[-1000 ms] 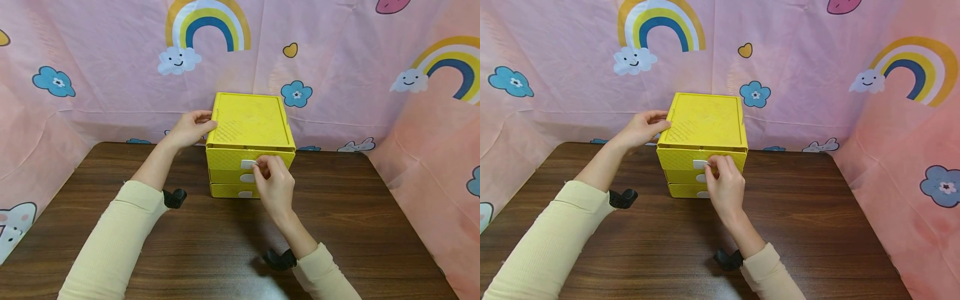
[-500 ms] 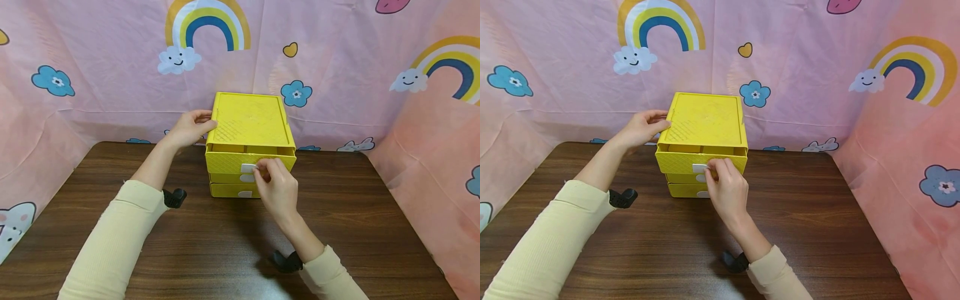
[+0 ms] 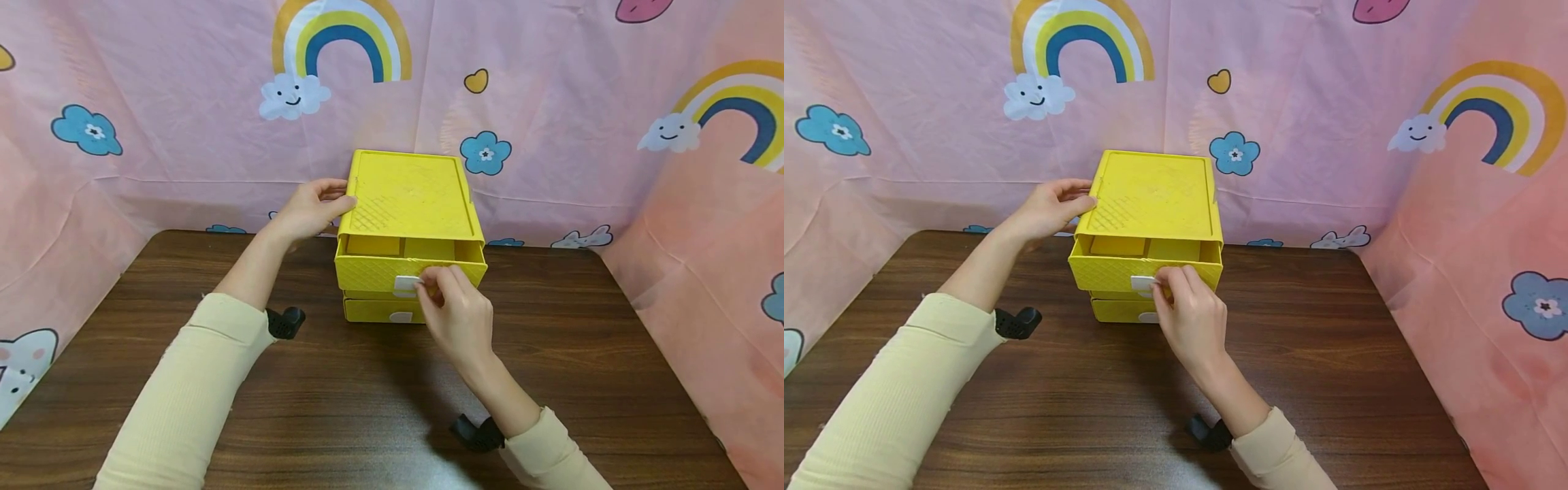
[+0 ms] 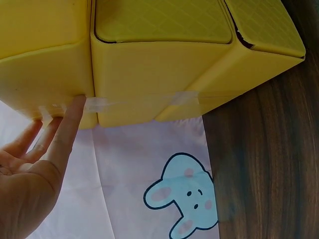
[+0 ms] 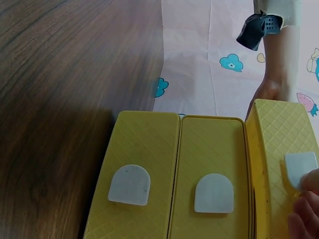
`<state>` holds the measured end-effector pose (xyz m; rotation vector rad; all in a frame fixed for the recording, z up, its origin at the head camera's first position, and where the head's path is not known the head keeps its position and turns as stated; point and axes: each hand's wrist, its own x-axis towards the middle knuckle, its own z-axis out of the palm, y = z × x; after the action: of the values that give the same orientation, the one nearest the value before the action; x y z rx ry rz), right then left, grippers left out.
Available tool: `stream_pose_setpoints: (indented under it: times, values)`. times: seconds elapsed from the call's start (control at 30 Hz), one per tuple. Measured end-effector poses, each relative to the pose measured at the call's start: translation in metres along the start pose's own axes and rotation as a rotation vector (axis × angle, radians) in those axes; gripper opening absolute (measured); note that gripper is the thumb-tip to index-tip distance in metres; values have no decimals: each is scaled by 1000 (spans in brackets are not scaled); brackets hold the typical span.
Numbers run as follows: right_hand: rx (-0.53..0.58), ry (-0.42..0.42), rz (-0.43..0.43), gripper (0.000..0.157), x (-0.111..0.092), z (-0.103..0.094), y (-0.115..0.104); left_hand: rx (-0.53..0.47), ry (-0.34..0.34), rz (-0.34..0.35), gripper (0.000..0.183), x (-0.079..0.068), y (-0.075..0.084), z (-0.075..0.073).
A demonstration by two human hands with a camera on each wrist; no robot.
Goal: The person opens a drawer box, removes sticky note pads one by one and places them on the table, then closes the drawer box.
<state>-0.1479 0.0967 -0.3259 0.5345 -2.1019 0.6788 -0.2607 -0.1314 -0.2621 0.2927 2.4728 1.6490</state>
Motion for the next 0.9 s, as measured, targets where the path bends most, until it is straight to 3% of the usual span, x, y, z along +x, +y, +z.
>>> stream_pose_setpoints:
  times: [0.23,0.9]
  values:
    - [9,4,-50,10,-2,-3,1,38,1,-2,54,1,0,-1]
    - [22,-19,-108,11,-13,-14,-4,7,1,7,53,3,-1,0]
